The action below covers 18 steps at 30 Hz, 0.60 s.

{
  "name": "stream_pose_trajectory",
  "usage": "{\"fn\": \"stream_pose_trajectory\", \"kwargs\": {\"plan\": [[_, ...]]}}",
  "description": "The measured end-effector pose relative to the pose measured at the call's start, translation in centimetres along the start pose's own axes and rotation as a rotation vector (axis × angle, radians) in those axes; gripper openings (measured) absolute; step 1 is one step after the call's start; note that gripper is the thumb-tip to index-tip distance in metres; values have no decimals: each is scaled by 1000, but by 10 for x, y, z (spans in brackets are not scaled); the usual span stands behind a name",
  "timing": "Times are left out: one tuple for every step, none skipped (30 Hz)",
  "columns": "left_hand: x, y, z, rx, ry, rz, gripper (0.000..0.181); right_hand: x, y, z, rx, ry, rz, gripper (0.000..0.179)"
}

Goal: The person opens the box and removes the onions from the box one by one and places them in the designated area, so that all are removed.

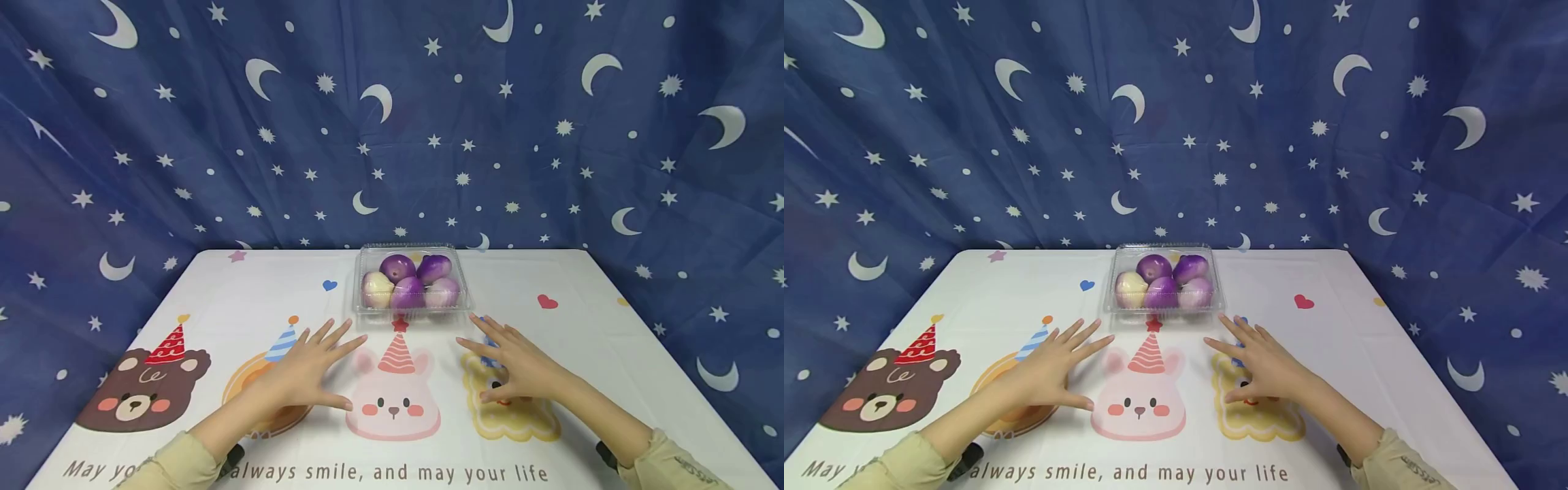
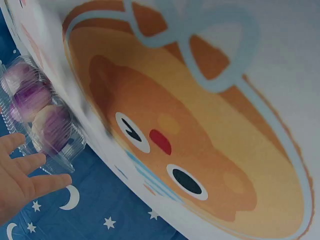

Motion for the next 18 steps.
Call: {"fn": "stream_pose_trajectory", "kwargs": {"plan": [[1, 0, 0, -4, 6, 8, 100, 1, 0, 0, 2, -5, 0, 94], [3, 0, -1, -5, 12, 13, 100, 1, -1, 1, -1, -9, -4, 94], [4, 0, -1, -4, 19, 16, 100, 2, -1, 1, -2, -9, -10, 95], [5, 0, -1, -4, 22, 15, 100, 2, -1, 1, -2, -10, -13, 95], [6, 0, -1, -5, 22, 17, 100, 2, -1, 1, -2, -8, -18, 95], [6, 0, -1, -6, 21, 19, 100, 1, -1, 1, -2, -1, -19, 96], [7, 0, -2, -5, 18, 24, 99, 1, -1, 1, -1, 4, -19, 96], [8, -1, -2, -2, 20, 30, 98, 2, -2, 1, -2, 7, -17, 97], [9, -1, -1, -3, 24, 39, 97, 2, -2, 1, 0, 14, -12, 98], [10, -1, -1, -4, 29, 45, 96, 3, -3, 1, 1, 18, -11, 97], [9, -1, -1, -5, 36, 47, 95, 4, -3, 1, 0, 20, -15, 97], [9, -1, 0, -6, 41, 47, 93, 4, -3, 0, 0, 24, -17, 97], [9, -1, 0, -7, 43, 45, 92, 4, -3, 0, -2, 15, -21, 97], [9, -1, 0, -8, 46, 44, 91, 4, -4, 0, -7, 13, -24, 96], [8, -2, 0, -10, 45, 43, 89, 5, -4, 0, -7, 10, -21, 95], [9, -3, 0, -13, 40, 42, 87, 5, -5, 0, -5, 9, -16, 93], [10, -3, 0, -18, 30, 50, 85, 6, -6, 0, -6, 11, -9, 92], [11, -5, 0, -26, 20, 63, 82, 7, -7, 1, -5, 15, 2, 91]]}}
Point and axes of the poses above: each hand's wrist, its own y-axis away from the middle knuckle, its own x-axis out of the back of the hand, z = x × y, the point moved 5 cm from there along -y, towards the middle knuckle, and after that the axes turned 4 degrees about -z, right-handed, at the moved point
